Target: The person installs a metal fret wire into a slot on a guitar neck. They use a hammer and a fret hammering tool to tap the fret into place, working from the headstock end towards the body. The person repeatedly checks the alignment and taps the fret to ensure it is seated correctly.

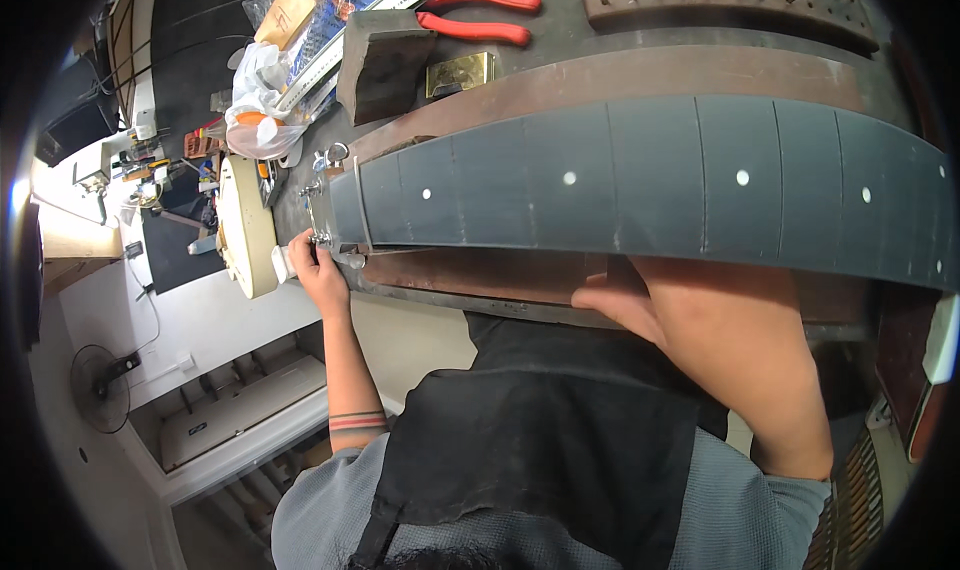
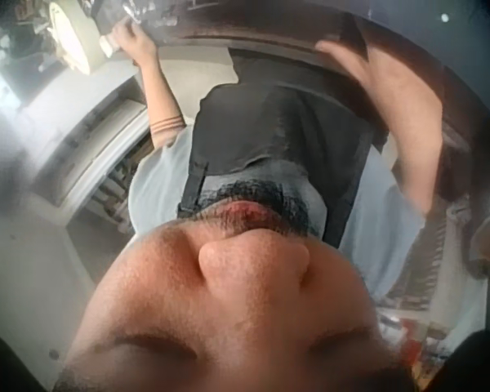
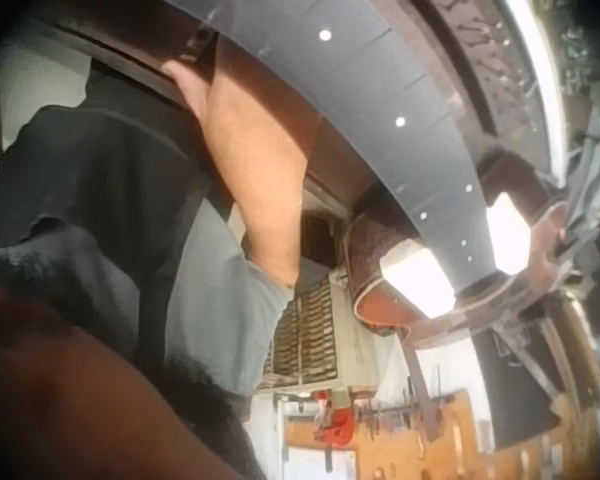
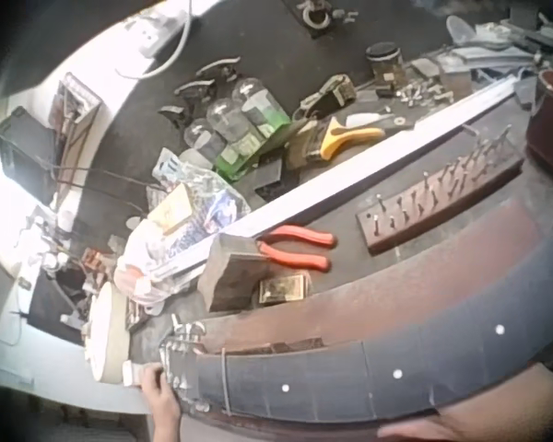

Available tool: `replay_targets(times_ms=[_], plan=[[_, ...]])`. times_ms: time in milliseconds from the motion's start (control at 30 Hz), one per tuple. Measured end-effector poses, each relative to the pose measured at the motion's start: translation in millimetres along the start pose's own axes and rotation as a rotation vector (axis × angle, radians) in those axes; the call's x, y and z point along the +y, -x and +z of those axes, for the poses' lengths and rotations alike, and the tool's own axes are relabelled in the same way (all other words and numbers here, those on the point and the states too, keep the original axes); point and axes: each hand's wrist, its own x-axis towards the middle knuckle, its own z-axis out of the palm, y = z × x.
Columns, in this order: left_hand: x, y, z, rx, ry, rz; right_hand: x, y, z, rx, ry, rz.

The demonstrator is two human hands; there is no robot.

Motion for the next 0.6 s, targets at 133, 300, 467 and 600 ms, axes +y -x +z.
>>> replay_targets(times_ms=[133, 300, 467, 600], plan=[[2.7, 1.4, 1.5, 0.006, -0.024, 0.007, -4.9, 4.3, -2.3, -0.045, 0.151, 0.021], [2.8, 0.0, 2.1, -0.013, -0.054, 0.011, 1.2, 6.7, -2.7, -0.053, 0.232, -0.046], [7.5, -0.7, 1.3, -0.020, -0.093, 0.017, 3.0, 5.1, -0.1, 0.029, 0.153, -0.046], [-2.3, -1.4, 0.0, -0.005, -0.120, 0.012, 0.3, -0.6, -0.1, 0.010, -0.020, 0.036]])
